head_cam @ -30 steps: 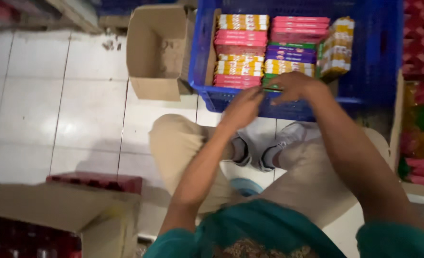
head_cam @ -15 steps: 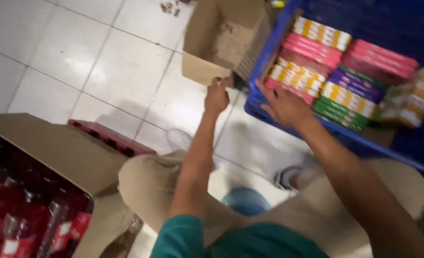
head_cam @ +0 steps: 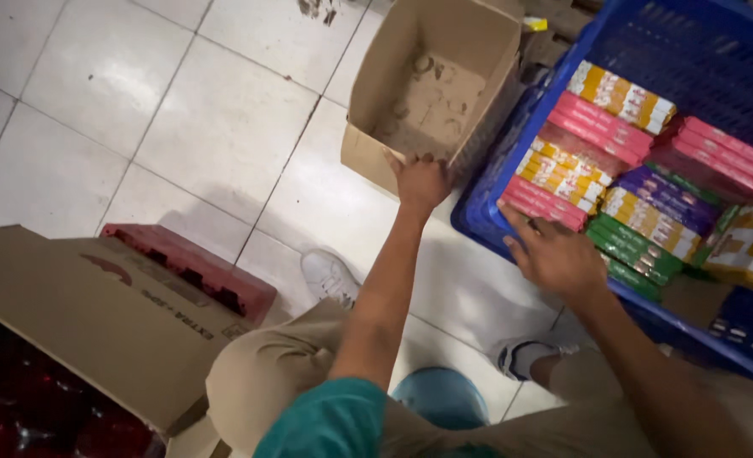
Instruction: The person sorts various colors of packaged wafer snacks between a blue plastic crate and a cardboard box, handling several packages one by one to organize them by color.
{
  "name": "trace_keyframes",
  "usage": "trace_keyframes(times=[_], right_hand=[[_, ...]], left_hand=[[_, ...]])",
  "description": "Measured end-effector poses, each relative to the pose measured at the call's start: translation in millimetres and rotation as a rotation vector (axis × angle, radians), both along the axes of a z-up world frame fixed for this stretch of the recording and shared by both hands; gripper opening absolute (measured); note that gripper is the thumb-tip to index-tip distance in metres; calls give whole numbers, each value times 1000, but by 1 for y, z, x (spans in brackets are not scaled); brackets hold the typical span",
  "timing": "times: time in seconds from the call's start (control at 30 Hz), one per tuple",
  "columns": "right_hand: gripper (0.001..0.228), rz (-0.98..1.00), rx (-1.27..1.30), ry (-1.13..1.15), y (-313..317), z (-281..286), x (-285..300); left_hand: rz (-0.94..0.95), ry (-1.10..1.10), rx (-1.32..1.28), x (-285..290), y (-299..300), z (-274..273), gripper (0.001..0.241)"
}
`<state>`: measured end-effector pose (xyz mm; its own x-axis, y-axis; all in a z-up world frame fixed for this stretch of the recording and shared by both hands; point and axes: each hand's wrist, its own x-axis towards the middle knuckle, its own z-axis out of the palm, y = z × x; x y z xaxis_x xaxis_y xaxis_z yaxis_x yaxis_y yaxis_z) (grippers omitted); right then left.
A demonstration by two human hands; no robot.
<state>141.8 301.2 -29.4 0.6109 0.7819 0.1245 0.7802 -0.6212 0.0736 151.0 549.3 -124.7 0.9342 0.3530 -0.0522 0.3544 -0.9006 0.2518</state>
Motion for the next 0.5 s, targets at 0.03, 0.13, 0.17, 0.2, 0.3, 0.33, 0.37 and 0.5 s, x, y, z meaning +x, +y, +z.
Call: trace_keyframes(times=[0.03, 0.13, 0.17, 0.2, 0.3, 0.33, 0.37, 0.5], right_hand=[[59, 1, -5, 8, -1, -1, 0], [64, 20, 8, 4, -2, -5, 5], [67, 26, 0, 0, -3, -7, 7], [69, 29, -10, 2, -4, -9, 5], [76, -17, -91, 181, -1, -1, 5], [76, -19, -94, 179, -1, 2, 6], [76, -31, -105, 242, -1, 5, 6], [76, -13, -73, 313, 9, 22, 3]], left_hand=[[1, 8, -5, -7, -2, -3, 40], [-32, 118, -53, -28, -9, -10, 49], [-43, 210, -102, -37, -13, -13, 43], [-56, 308, -152, -49, -18, -16, 37], [-42, 351, -189, -87, -42, -24, 36], [-44, 349, -192, -94, -47, -25, 36], [-45, 372, -232, -101, -51, -27, 39], [-78, 455, -318, -127, -48, -15, 46]])
